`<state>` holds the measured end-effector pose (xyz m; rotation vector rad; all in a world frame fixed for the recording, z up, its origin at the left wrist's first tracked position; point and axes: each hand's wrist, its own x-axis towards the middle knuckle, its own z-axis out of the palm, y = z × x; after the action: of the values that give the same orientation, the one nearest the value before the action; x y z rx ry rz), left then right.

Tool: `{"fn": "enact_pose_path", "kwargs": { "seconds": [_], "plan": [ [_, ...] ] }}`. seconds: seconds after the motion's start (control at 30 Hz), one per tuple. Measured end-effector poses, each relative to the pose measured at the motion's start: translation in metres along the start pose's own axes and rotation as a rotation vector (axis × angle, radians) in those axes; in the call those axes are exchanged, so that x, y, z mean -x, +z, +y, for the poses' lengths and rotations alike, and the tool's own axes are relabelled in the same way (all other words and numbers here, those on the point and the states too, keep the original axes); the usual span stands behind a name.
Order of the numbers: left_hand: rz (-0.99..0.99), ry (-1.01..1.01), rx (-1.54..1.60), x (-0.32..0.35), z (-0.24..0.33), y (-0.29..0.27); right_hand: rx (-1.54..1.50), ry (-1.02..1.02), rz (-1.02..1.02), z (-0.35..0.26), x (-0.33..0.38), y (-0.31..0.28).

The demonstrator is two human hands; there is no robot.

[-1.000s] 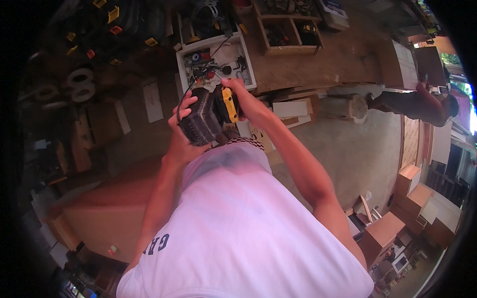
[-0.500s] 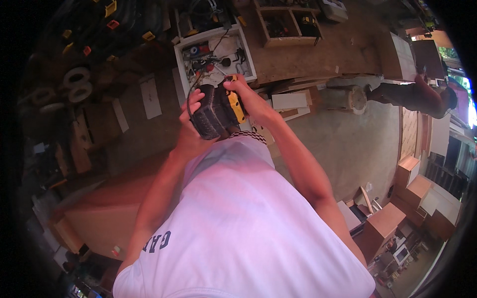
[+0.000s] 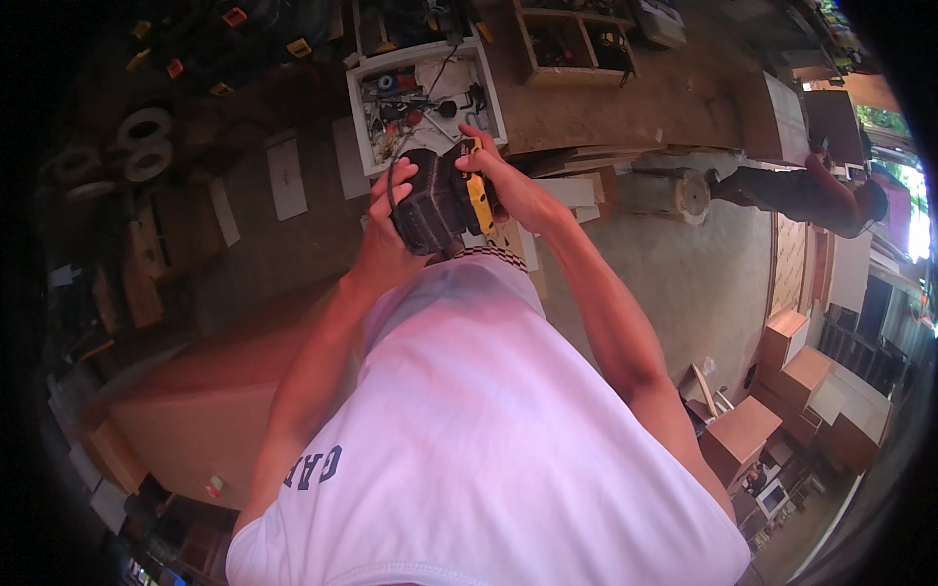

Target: The person organizes materials on a workbench, then picks up a cordless drill and battery pack. They attach the battery to the drill and place it on a wooden panel. The person then retrieves a charger, plugs it into a wall socket, and connects the battery pack to charge.

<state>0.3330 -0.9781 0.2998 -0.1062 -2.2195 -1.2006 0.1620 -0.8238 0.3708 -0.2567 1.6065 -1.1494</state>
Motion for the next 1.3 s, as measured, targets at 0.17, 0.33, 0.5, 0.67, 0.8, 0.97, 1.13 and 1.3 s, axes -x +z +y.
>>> {"fn": "enact_pose_path", "kwargs": {
  "seconds": [0.17, 0.33, 0.5, 0.67, 0.8, 0.97, 1.13, 1.3],
  "plan": [
    [-0.013, 0.02, 0.025, 0.0, 0.002, 0.0, -0.033, 0.03, 0.002, 0.001, 0.009, 0.001],
    [0.003, 0.068, 0.037, 0.003, -0.002, 0.007, 0.019, -0.006, 0.048, 0.009, 0.015, -0.002],
    [-0.008, 0.056, 0.065, 0.001, 0.0, 0.015, 0.014, -0.005, 0.087, 0.014, 0.021, -0.007],
    [-0.117, -0.214, 0.212, -0.007, 0.004, 0.007, -0.015, 0.276, -0.052, 0.024, 0.006, -0.024],
    [-0.209, -0.514, 0.501, -0.011, 0.005, -0.006, 0.216, 0.145, 0.029, 0.006, 0.011, -0.023],
    [-0.026, -0.601, 0.614, -0.022, 0.004, -0.011, 0.191, -0.425, -0.145, 0.019, 0.016, -0.03],
    [0.132, -0.724, 1.011, -0.036, 0.002, -0.019, 0.161, -0.573, -0.123, 0.016, 0.017, -0.012],
    [0.175, -0.718, 1.095, -0.044, 0.007, -0.025, 0.097, -0.638, 0.006, 0.012, 0.018, 0.005]
  ]
}}
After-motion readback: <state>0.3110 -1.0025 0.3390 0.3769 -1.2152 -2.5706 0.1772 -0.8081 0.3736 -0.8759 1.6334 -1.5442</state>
